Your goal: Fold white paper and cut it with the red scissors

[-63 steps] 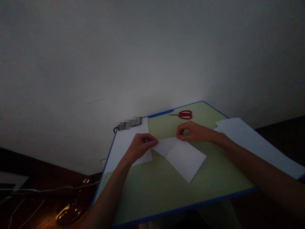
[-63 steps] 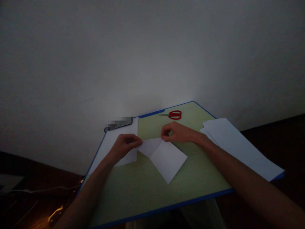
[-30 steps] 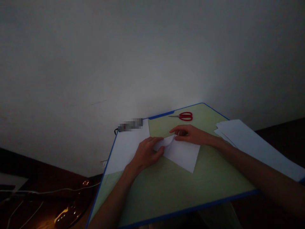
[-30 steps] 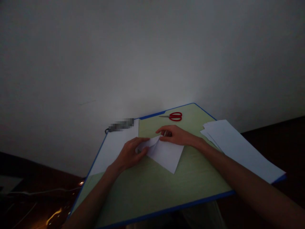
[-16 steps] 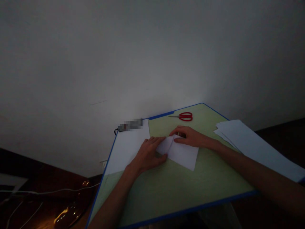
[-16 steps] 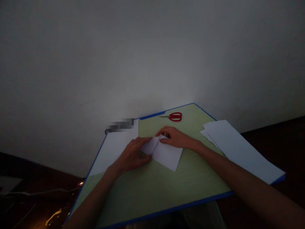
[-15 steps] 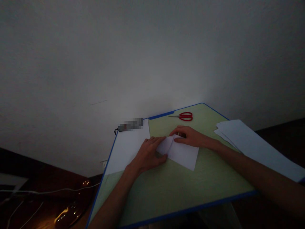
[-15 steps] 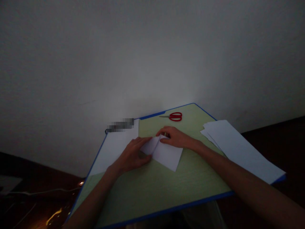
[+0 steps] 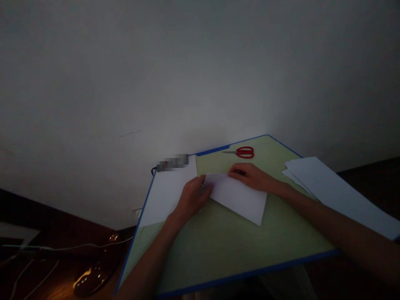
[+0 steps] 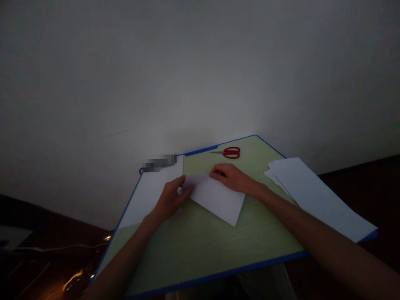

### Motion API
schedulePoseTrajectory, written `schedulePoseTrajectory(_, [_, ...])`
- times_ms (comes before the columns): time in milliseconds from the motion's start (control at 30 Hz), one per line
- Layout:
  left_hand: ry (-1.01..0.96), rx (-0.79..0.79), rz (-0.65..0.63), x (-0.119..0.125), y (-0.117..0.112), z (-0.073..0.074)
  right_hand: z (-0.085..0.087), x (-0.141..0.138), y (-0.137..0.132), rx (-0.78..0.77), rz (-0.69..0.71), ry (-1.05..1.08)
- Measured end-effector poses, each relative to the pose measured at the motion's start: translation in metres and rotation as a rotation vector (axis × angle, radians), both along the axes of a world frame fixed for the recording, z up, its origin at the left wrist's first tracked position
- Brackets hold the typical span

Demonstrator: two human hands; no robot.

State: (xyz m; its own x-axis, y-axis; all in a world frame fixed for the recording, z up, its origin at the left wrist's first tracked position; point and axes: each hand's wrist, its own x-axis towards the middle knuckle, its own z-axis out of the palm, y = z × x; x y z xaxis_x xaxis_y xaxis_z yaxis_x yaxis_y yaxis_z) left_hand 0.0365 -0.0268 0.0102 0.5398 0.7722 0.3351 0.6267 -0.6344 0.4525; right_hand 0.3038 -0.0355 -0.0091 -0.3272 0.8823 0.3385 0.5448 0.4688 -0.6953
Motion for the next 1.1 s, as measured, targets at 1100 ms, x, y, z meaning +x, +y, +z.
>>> schedulePoseTrajectory(1100, [-0.731,-0.815,-0.021,0.017,-0.012,0.001,0.003,-0.021,-0.008,-0.33,0.09,0.538])
